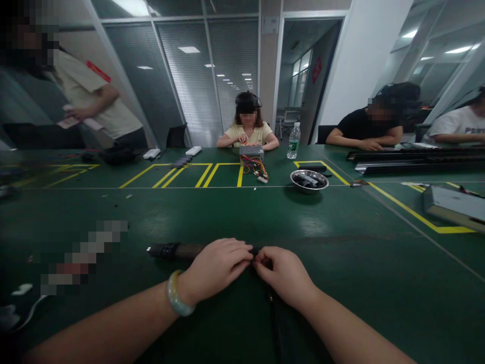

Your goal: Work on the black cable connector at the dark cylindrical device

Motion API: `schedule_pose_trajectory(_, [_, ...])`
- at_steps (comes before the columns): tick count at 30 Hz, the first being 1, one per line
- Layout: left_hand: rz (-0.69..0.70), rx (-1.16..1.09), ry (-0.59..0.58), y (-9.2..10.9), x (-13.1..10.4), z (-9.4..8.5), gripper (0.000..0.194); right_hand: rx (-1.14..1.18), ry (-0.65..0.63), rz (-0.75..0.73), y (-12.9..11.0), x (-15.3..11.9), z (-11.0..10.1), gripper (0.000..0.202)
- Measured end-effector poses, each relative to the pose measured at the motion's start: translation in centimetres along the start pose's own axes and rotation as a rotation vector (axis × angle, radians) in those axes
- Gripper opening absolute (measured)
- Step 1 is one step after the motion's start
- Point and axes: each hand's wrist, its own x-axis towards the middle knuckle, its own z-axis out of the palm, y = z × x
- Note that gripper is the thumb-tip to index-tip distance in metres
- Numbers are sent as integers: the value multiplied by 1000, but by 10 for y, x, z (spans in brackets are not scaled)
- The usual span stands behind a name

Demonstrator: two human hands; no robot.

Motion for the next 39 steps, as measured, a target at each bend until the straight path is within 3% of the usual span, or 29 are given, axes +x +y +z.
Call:
schedule_pose_trajectory(26, [-130,37,78,21,1,-1,10,-109,87,-58,-10,-10,-7,16])
schedule_pose_trajectory(39, [-235,-5,173,35,-15,6,30,-329,189,-74,-19,-14,2,14])
